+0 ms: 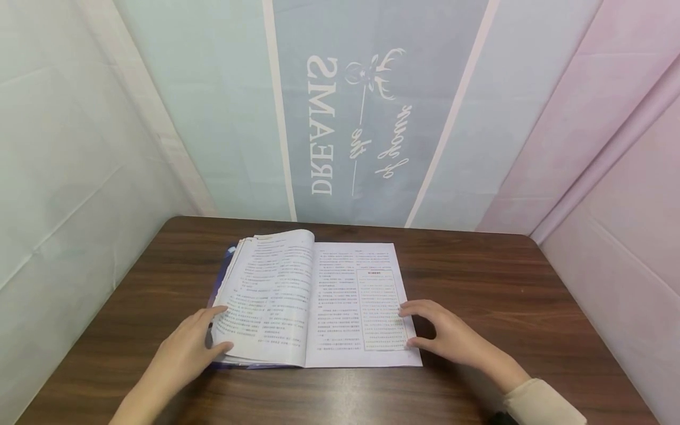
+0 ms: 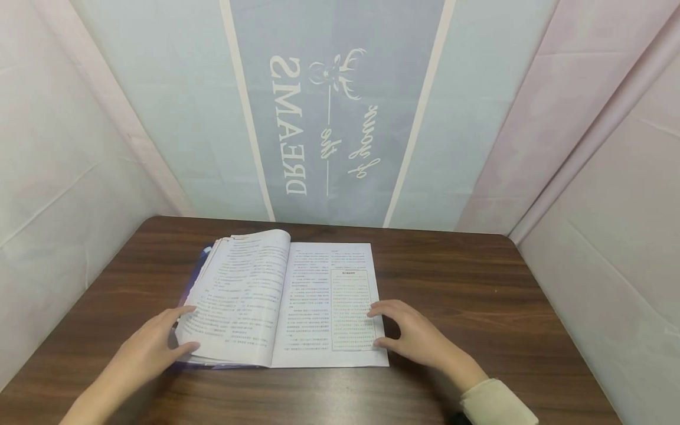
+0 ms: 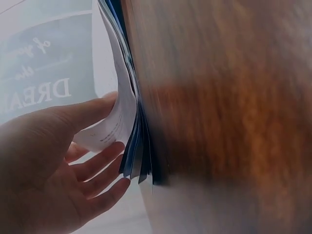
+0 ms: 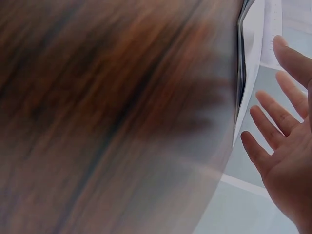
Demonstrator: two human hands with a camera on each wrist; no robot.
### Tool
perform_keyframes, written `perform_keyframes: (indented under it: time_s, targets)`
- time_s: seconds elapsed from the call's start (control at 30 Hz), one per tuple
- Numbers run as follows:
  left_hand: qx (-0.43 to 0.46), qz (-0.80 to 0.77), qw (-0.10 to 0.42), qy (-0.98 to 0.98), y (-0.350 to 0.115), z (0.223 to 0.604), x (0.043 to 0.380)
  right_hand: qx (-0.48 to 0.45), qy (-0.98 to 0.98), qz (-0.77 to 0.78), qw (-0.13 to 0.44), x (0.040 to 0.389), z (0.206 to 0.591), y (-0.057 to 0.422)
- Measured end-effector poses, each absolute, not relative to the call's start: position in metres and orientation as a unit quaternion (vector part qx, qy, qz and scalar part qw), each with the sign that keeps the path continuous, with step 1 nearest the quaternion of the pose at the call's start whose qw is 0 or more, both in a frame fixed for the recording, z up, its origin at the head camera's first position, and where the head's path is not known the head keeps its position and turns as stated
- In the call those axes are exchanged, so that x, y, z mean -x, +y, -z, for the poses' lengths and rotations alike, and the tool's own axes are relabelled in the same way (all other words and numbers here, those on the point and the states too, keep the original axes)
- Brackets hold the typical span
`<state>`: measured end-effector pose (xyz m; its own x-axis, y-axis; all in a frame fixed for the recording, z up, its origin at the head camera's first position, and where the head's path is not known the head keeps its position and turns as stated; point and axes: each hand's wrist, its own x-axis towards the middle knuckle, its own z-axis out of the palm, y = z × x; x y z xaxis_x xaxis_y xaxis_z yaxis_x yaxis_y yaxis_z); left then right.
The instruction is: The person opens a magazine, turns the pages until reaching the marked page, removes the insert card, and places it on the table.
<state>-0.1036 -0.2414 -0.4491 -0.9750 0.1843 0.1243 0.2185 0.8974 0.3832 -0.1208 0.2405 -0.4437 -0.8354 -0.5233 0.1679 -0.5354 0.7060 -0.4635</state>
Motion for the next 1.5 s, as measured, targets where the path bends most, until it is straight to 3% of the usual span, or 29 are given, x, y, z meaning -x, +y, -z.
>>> perform_keyframes:
  time_s: [0.37,0.67,1.5]
  targets:
    - [0.117,0.202,0.019,-0.972,-0.249,0.456,0.108,-0.278,-0.925,-0.256,-0.035,0.120,0.446,0.247]
    - [0.123,0.200,0.029,-0.972,-0.253,0.459,0.109,-0.266,-0.929,-0.250,-0.059,0.119,0.447,0.250]
    - [0.121,0.187,0.002,-0.975,-0.256,0.457,0.111,-0.261,-0.934,-0.239,-0.040,0.128,0.446,0.243]
